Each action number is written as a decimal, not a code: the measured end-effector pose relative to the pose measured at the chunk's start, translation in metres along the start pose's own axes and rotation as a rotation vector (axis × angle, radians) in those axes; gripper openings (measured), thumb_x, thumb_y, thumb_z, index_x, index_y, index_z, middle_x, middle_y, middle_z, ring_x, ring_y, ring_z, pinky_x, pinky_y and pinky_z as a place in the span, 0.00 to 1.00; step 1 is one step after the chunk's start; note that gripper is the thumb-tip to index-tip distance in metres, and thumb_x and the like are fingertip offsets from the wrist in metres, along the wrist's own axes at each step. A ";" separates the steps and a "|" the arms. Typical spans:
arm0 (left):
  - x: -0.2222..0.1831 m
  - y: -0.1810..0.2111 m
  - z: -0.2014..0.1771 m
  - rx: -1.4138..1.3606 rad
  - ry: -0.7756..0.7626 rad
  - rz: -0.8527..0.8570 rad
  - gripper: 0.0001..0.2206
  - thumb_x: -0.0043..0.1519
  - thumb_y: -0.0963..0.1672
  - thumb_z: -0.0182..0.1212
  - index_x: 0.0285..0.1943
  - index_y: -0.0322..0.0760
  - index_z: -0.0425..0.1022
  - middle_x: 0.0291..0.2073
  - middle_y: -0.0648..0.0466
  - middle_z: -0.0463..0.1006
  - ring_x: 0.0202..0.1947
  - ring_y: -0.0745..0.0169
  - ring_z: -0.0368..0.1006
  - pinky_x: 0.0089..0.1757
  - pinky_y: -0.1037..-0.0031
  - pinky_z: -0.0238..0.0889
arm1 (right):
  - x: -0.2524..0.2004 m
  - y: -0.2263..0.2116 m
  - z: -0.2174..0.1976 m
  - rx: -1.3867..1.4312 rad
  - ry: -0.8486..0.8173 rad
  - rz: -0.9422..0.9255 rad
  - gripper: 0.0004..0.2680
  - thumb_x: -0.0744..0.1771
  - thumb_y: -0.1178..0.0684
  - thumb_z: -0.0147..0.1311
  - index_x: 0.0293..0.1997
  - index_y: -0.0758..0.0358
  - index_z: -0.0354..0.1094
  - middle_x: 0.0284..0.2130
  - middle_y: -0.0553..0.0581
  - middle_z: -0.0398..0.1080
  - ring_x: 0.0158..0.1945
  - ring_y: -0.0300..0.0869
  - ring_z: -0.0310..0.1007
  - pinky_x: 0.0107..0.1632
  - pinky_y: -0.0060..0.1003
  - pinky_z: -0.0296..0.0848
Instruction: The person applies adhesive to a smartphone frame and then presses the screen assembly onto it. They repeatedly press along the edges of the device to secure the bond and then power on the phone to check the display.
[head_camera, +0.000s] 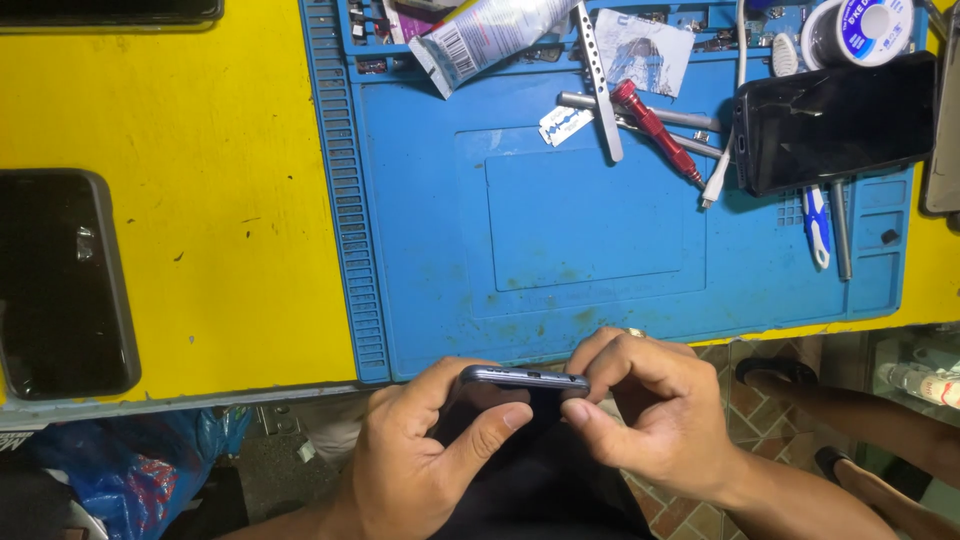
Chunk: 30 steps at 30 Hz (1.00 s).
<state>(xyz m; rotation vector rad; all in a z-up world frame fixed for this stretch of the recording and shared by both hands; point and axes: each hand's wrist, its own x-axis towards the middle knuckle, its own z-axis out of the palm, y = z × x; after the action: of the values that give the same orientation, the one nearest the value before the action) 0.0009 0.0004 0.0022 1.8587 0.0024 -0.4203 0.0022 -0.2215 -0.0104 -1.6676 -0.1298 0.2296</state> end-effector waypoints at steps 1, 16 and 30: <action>0.000 -0.001 0.000 0.000 0.001 0.000 0.12 0.58 0.51 0.68 0.43 0.44 0.82 0.27 0.67 0.86 0.24 0.78 0.79 0.31 0.83 0.73 | 0.001 0.001 0.001 0.000 0.000 0.000 0.06 0.63 0.56 0.61 0.27 0.59 0.66 0.26 0.54 0.72 0.28 0.38 0.69 0.33 0.30 0.69; 0.009 -0.005 -0.011 -0.361 -0.105 -0.140 0.08 0.60 0.46 0.68 0.37 0.37 0.80 0.27 0.62 0.78 0.29 0.75 0.71 0.33 0.80 0.67 | 0.012 -0.014 -0.007 0.106 -0.150 -0.001 0.04 0.66 0.56 0.56 0.32 0.63 0.70 0.25 0.56 0.76 0.30 0.39 0.76 0.35 0.30 0.76; 0.014 -0.020 -0.006 -1.175 -0.389 -0.368 0.12 0.64 0.40 0.64 0.51 0.21 0.73 0.39 0.40 0.81 0.37 0.55 0.80 0.40 0.72 0.76 | 0.016 -0.016 -0.014 0.346 -0.317 0.217 0.04 0.67 0.59 0.58 0.36 0.69 0.75 0.24 0.60 0.73 0.22 0.41 0.76 0.28 0.29 0.81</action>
<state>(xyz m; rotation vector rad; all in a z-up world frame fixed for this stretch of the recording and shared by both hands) 0.0117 0.0093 -0.0185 0.5969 0.2737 -0.8089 0.0221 -0.2293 0.0051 -1.2910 -0.1376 0.6452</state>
